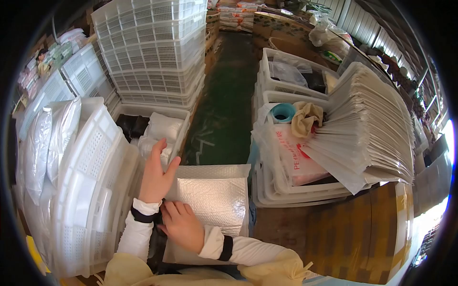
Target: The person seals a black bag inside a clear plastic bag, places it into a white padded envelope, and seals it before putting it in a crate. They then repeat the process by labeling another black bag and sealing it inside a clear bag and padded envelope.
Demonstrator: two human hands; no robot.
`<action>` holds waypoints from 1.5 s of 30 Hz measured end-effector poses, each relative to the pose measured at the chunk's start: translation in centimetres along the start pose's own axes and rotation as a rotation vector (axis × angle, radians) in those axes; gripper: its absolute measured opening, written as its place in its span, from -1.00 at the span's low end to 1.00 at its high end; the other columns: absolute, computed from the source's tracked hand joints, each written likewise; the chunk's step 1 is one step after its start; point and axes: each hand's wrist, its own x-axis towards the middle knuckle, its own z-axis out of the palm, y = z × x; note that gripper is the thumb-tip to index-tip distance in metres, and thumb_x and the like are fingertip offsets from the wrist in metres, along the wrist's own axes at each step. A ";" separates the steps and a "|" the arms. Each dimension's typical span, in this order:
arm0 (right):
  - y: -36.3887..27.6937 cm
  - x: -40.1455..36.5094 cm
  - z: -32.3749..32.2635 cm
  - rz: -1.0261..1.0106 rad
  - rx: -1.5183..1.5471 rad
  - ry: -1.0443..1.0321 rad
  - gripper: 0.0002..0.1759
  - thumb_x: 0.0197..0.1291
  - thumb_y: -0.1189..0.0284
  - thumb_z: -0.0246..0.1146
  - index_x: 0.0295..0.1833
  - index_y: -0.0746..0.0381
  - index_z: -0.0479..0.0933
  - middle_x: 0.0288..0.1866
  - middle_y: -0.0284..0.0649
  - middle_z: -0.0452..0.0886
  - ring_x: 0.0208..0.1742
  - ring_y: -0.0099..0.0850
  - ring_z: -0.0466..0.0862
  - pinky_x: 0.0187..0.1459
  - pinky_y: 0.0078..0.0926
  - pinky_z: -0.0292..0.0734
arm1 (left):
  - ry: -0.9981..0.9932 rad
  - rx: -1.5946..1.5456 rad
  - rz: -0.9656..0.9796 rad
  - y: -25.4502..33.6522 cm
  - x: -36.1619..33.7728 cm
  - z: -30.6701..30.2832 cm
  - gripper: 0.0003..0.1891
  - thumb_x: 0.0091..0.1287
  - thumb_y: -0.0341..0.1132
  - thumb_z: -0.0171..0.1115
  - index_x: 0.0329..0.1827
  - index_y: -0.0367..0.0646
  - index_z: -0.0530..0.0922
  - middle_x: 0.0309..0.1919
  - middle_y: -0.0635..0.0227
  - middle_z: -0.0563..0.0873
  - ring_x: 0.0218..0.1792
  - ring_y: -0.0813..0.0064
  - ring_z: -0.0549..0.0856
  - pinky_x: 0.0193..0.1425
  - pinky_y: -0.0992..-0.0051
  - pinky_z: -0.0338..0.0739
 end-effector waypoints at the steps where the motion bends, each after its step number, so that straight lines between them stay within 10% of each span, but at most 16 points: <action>1: 0.1 0.4 0.1 -0.004 -0.028 -0.002 -0.51 -0.19 0.34 0.40 -0.11 0.34 0.49 -0.06 -0.12 0.44 -0.01 -0.17 0.44 -0.06 -0.31 0.37 | -0.004 -0.104 -0.023 0.7 0.1 0.0 -0.46 0.27 -0.23 0.19 0.23 -0.32 0.27 0.08 -0.07 0.49 0.12 0.01 0.48 0.20 0.25 0.34; 8: 2.0 0.0 -3.1 0.021 0.005 0.045 -0.49 -0.10 0.37 0.36 0.00 0.35 0.47 0.00 -0.09 0.42 0.03 -0.16 0.43 -0.04 -0.27 0.36 | -0.009 -0.030 -0.048 -2.1 -0.1 -0.3 -0.44 0.23 -0.26 0.25 0.21 -0.33 0.28 0.12 -0.06 0.47 0.17 0.09 0.46 0.22 0.32 0.32; 15: 15.9 -5.1 -6.2 0.571 0.073 0.336 -0.14 0.03 0.28 0.35 0.33 0.46 0.10 0.25 0.20 0.26 0.25 -0.04 0.35 0.24 -0.26 0.26 | -0.294 -0.692 -0.688 -7.9 -4.8 -0.1 -0.22 0.11 -0.29 0.40 0.35 -0.24 0.16 0.21 0.12 0.42 0.22 0.28 0.42 0.28 0.36 0.28; 21: 15.6 -6.6 -8.2 0.981 0.619 0.041 -0.09 -0.03 0.23 0.42 0.31 0.48 0.14 0.13 0.03 0.47 0.09 -0.30 0.52 0.11 -0.45 0.41 | -0.451 -0.872 -0.682 -7.8 -6.3 0.3 -0.28 -0.02 -0.57 0.40 0.27 -0.24 0.29 0.10 0.20 0.53 0.12 0.35 0.51 0.20 0.38 0.39; 27: 16.8 -8.6 -7.2 0.968 1.001 -0.050 -0.53 0.06 0.47 0.34 0.08 0.45 0.45 -0.03 -0.16 0.60 -0.07 -0.47 0.59 0.01 -0.54 0.46 | -0.400 -0.837 -0.705 -8.1 -6.2 0.8 -0.39 -0.08 -0.63 0.39 0.13 -0.28 0.44 -0.03 0.24 0.62 -0.02 0.38 0.60 0.11 0.38 0.46; 36: 16.6 -11.3 -6.8 0.979 1.105 0.216 -0.56 0.10 0.50 0.30 0.09 0.45 0.45 -0.01 -0.18 0.59 -0.03 -0.50 0.55 0.04 -0.54 0.44 | -0.544 -0.601 -0.726 -8.9 -4.3 1.9 -0.37 -0.11 -0.60 0.44 0.12 -0.30 0.45 -0.01 0.22 0.62 -0.02 0.38 0.60 0.09 0.44 0.47; 45: 15.2 -11.7 -7.2 0.968 0.985 -0.060 -0.64 0.10 0.46 0.33 0.00 0.42 0.53 -0.11 -0.24 0.63 -0.08 -0.54 0.55 0.02 -0.57 0.43 | -0.616 -0.802 -0.829 -8.5 -7.1 0.5 -0.33 -0.09 -0.56 0.45 0.17 -0.38 0.39 0.07 0.16 0.57 0.08 0.36 0.55 0.15 0.41 0.44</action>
